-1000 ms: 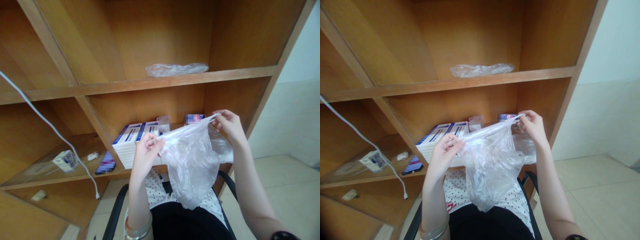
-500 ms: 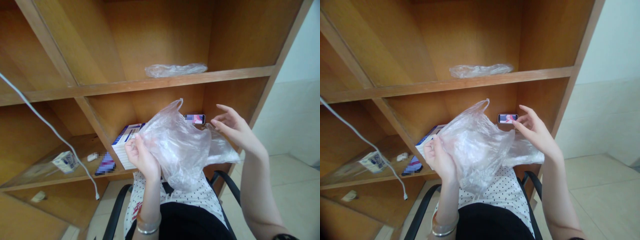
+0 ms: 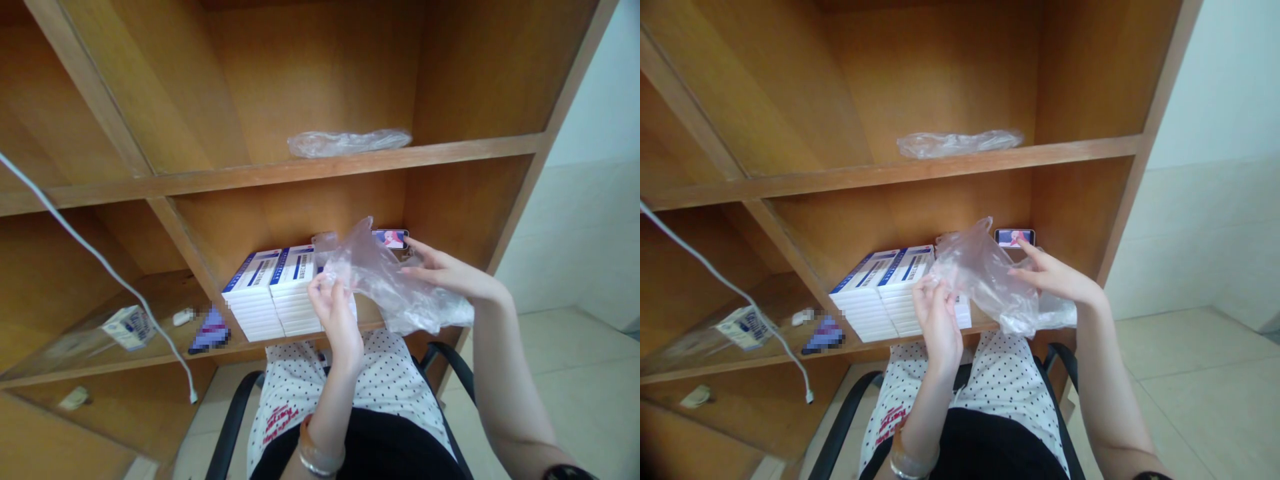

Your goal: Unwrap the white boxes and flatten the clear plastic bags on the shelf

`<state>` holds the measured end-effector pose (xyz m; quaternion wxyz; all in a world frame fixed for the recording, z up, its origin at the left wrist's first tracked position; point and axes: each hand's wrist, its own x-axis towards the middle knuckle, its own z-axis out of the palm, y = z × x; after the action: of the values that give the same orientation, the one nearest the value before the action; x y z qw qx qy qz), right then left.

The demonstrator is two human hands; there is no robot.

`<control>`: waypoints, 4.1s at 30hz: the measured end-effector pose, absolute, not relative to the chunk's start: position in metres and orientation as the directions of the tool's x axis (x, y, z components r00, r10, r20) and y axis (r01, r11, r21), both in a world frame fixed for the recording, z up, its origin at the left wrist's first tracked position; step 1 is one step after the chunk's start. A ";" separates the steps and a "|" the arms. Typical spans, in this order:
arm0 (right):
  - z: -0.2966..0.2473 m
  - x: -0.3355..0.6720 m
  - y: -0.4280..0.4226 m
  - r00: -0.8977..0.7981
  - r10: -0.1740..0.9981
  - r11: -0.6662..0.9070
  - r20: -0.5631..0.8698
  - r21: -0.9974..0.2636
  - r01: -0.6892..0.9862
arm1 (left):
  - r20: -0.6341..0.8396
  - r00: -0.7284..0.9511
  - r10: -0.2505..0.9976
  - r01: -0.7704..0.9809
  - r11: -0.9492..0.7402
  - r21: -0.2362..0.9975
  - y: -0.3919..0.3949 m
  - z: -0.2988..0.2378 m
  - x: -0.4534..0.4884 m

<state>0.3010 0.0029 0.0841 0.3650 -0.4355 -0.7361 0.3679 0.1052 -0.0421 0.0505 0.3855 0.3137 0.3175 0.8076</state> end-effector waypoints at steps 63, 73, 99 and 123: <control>-0.073 0.336 0.149 -0.072 0.981 0.120 0.183 -0.264 0.957 | 0.051 0.100 0.994 0.964 -0.109 0.241 0.067 -0.041 0.178; -0.073 0.334 0.147 -0.079 0.980 0.125 0.184 -0.256 0.959 | 0.335 0.068 0.940 0.968 -0.143 0.204 0.100 -0.042 0.182; -0.080 0.336 0.156 -0.111 0.972 0.155 0.207 -0.211 0.965 | 0.399 0.079 0.914 0.984 -0.134 0.114 0.103 -0.046 0.183; -0.087 0.340 0.164 -0.094 0.979 0.131 0.182 -0.203 0.970 | 0.049 0.475 0.879 0.850 -0.472 0.233 0.058 -0.048 0.167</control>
<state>0.3401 0.1644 -0.0872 0.1369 -0.6592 -0.7393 0.0152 0.1673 0.0577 -0.0475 0.0882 0.8542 0.5059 0.0808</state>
